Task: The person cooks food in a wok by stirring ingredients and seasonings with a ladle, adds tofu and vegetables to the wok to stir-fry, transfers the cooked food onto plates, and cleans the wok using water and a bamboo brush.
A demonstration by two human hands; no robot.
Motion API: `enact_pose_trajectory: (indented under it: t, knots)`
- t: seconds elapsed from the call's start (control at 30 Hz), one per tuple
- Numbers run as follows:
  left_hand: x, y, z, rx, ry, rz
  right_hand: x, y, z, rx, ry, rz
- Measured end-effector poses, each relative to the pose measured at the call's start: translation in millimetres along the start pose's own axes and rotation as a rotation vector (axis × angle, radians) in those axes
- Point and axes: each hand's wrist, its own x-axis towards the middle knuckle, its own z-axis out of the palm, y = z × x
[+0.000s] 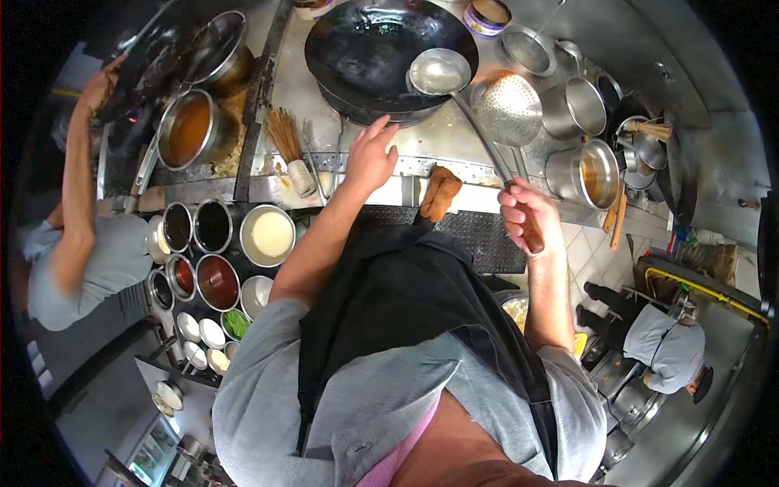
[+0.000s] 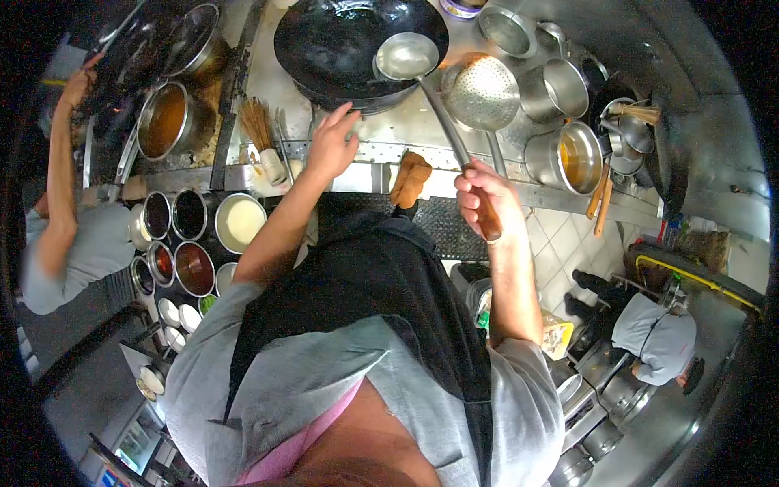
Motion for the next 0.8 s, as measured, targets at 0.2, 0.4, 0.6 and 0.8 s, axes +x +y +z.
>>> enact_pose_trajectory:
  t: [0.2, 0.4, 0.6, 0.8]
  knots:
    - [-60, -112, -22, 0.303, 0.128, -0.351, 15, 17, -19, -0.586, 0.094, -0.144]
    - [-80, -129, -36, 0.538, -0.091, -0.898, -12, 3, -78, -1.017, 0.388, -0.443]
    - [-83, -182, -22, 0.384, -0.189, -1.045, -21, 16, -203, -1.161, 1.006, -0.7]
    - [-68, -42, -54, -0.174, 0.207, -1.04, -30, -1, -297, -0.826, 1.029, -0.555]
